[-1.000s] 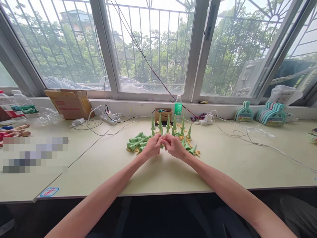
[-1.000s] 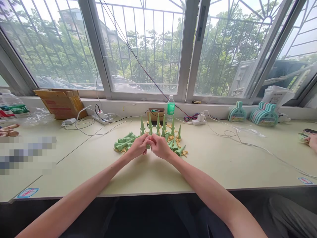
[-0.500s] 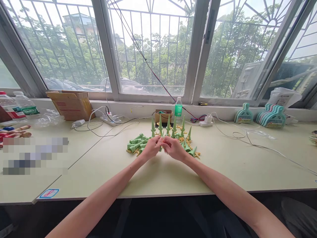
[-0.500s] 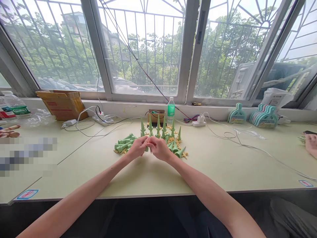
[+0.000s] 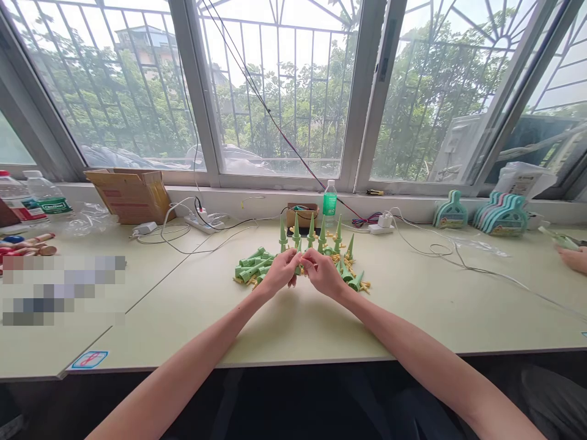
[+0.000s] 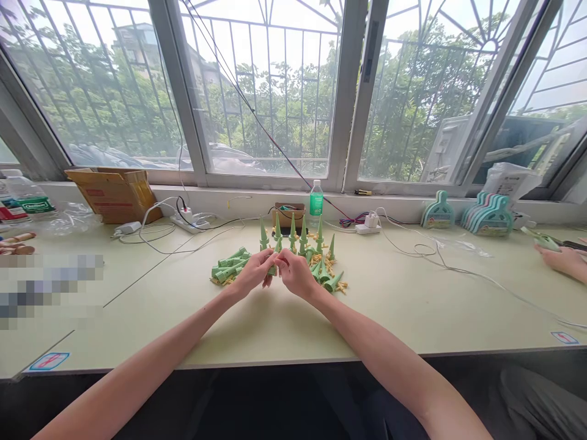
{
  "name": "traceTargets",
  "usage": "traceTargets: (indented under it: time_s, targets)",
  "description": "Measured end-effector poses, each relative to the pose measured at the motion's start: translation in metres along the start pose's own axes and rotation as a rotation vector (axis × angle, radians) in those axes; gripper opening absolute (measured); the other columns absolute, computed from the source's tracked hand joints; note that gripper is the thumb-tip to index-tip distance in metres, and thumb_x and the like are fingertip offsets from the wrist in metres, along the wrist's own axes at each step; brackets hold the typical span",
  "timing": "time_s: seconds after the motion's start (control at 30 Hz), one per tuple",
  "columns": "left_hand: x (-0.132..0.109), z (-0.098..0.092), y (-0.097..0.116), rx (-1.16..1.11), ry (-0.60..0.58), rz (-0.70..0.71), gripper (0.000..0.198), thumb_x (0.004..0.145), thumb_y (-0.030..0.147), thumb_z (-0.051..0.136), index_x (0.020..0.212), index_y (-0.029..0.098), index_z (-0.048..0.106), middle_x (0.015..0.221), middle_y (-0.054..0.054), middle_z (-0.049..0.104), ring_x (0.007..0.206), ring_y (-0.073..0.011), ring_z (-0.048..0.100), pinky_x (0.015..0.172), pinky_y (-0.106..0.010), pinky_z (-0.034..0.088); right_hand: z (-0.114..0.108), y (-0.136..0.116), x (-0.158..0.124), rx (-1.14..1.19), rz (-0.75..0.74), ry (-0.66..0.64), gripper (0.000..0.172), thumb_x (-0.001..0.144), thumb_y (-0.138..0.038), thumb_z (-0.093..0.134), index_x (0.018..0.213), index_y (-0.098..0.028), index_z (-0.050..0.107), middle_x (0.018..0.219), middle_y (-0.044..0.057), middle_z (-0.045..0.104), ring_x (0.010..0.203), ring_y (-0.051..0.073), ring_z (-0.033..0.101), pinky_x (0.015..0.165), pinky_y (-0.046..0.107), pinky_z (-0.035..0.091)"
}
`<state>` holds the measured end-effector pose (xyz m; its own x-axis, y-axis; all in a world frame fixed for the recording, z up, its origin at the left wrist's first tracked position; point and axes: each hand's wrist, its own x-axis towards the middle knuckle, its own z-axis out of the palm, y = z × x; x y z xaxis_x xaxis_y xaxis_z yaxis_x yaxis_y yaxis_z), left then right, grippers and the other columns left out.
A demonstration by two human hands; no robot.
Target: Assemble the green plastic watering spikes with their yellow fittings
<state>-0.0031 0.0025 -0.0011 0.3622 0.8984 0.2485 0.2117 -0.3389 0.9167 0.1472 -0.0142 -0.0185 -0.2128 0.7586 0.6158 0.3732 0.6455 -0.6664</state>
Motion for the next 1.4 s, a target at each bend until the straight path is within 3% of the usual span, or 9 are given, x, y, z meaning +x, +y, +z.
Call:
traceTargets:
  time_s: [0.4,0.63,1.4]
  targets:
    - [0.001,0.002,0.002,-0.163,-0.082,0.000,0.034,0.085,0.051,0.054,0.092,0.020,0.042,0.071,0.001,0.058,0.051,-0.0128,0.062,0.037,-0.019,0.045,0.001,0.008,0.002,-0.012,0.011,0.062,0.023,0.094,-0.034,0.041,0.077,-0.021,0.048,0.066,0.000,0.059,0.059,0.013,0.054,0.059,0.025,0.041]
    - [0.000,0.001,0.003,-0.197,-0.114,-0.007,0.034,0.085,0.050,0.055,0.091,0.021,0.040,0.078,0.000,0.060,0.057,-0.0144,0.065,0.040,-0.022,0.049,-0.001,0.009,0.003,-0.032,0.021,0.074,0.025,0.095,-0.034,0.040,0.076,-0.021,0.048,0.064,-0.001,0.058,0.057,0.013,0.052,0.057,0.024,0.039]
    - [0.002,0.002,-0.003,-0.072,-0.042,0.070,0.031,0.085,0.047,0.054,0.095,0.020,0.046,0.070,0.001,0.056,0.057,-0.0126,0.062,0.039,-0.018,0.047,0.002,0.008,0.002,-0.016,0.020,0.058,0.024,0.094,-0.034,0.042,0.076,-0.020,0.051,0.065,0.000,0.061,0.056,0.013,0.052,0.056,0.024,0.039]
